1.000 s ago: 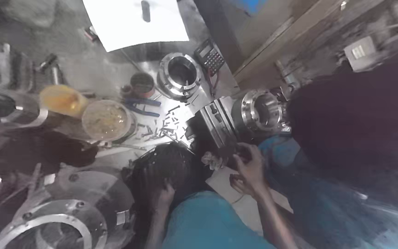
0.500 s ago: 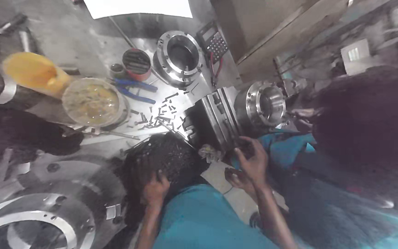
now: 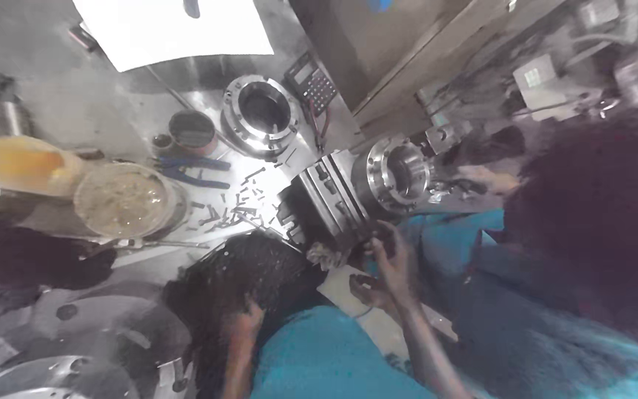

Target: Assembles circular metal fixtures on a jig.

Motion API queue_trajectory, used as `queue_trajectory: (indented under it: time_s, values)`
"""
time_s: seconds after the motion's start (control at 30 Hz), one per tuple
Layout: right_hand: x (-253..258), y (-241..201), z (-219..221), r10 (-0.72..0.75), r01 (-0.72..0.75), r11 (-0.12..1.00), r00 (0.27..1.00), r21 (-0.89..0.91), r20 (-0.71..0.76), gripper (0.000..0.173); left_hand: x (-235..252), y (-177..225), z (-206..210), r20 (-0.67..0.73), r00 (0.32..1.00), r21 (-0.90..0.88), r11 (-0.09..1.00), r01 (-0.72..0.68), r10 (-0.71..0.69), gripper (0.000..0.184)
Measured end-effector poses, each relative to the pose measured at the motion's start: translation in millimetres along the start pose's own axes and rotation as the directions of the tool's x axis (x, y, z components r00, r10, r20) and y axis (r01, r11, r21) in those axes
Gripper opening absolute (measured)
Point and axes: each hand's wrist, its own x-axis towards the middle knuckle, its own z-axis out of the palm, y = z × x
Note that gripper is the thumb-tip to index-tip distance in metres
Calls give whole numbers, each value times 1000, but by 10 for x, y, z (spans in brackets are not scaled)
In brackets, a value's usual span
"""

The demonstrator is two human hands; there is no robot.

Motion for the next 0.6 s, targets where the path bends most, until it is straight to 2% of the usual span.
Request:
queue_trajectory:
  time_s: [0.1, 0.23, 0.33, 0.43, 0.5, 0.6]
  values:
    - [4, 31, -7, -23, 23, 1000, 1000, -11, -1, 46, -11, 24, 9, -20, 1000, -2, 1000, 16, -16, 43]
    - [-9, 89, -16, -61, 61, 998, 998, -22, -1, 50, 2, -194, 187, -43, 999, 8, 1000, -6, 6, 47]
    - [-20, 78, -34, -57, 57, 998, 998, -29, 10, 49, 22, -334, 295, -120, 986, 2, 994, -113, 113, 51]
    - [-20, 87, -49, -56, 56, 998, 998, -34, 3, 45, 66, -361, 321, -215, 953, 94, 976, -195, 211, 58]
    - [-17, 95, -59, -55, 55, 998, 998, -34, -1, 44, 67, -357, 319, -216, 955, 104, 977, -187, 206, 59]
    - [-23, 124, -65, -57, 57, 998, 998, -4, -1, 46, 12, -208, 177, -131, 980, 13, 989, -148, 149, 52]
